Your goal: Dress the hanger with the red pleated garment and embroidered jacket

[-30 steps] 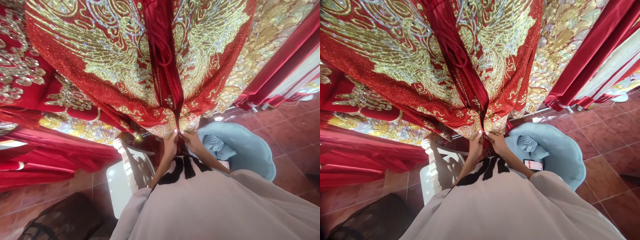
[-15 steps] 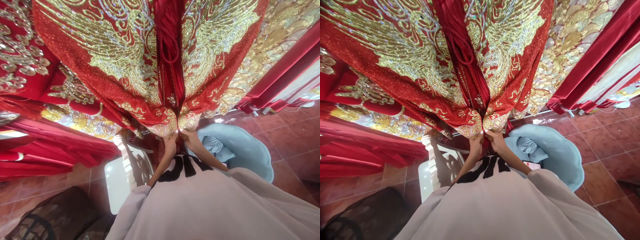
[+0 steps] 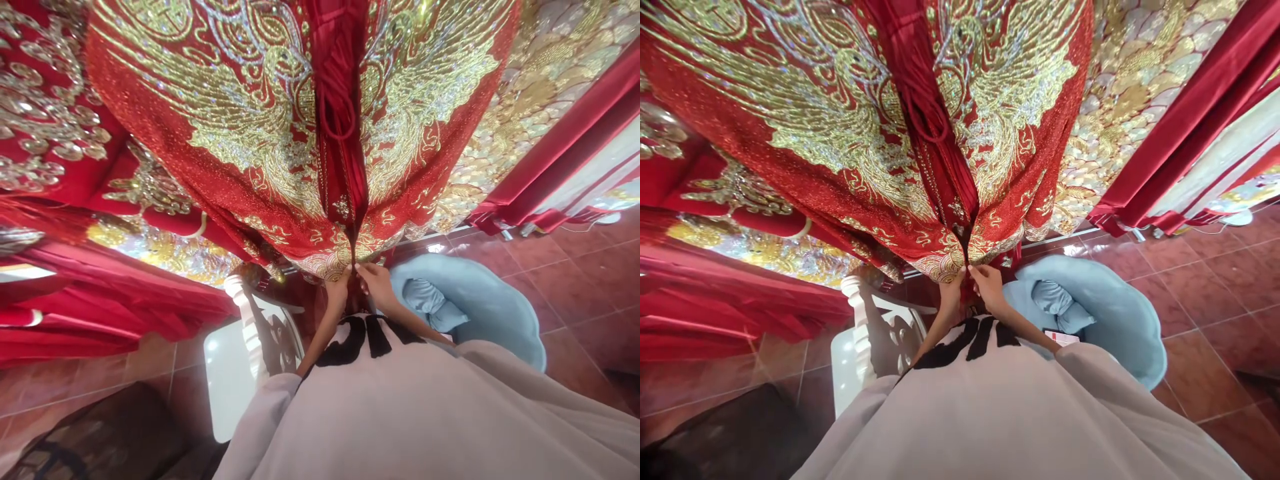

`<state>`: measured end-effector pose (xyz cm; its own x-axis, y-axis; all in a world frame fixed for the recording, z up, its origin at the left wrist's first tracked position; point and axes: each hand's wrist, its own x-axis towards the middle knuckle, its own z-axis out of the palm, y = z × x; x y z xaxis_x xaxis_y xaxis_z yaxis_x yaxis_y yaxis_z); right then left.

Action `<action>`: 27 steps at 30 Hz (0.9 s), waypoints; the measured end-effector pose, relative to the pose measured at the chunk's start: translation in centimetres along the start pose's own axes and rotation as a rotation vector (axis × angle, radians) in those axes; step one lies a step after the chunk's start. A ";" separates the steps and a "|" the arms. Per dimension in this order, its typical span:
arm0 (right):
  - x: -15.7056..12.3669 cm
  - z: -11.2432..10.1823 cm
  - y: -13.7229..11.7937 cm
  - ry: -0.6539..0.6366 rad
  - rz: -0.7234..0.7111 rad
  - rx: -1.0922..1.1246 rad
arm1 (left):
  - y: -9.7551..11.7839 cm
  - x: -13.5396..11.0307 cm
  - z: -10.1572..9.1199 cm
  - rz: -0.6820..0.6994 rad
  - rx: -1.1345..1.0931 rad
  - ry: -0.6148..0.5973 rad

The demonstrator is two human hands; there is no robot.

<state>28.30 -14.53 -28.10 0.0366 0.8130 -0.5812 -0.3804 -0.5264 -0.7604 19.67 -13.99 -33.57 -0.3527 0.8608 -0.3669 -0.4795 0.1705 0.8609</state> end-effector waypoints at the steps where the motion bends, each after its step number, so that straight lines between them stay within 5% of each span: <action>1: 0.2 0.3 -0.2 0.014 -0.052 -0.048 | -0.1 0.1 0.0 0.028 0.000 -0.017; 7: 0.9 1.6 -1.5 -0.050 -0.002 -0.110 | -0.4 0.4 0.4 0.163 0.081 0.017; 18: 1.1 4.2 -4.8 -0.049 -0.006 -0.084 | -1.7 1.2 1.7 0.208 0.081 0.051; 22: 0.1 5.3 -8.4 -0.094 -0.121 -0.050 | -2.7 1.5 1.1 0.190 0.090 0.025; 27: 0.1 7.2 -14.5 -0.309 -0.116 -0.076 | -2.3 2.4 0.5 0.205 0.118 0.024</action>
<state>27.11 -5.02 -15.08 -0.2108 0.8995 -0.3827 -0.3197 -0.4334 -0.8426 20.34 -12.05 -36.30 -0.4525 0.8718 -0.1876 -0.2994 0.0496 0.9528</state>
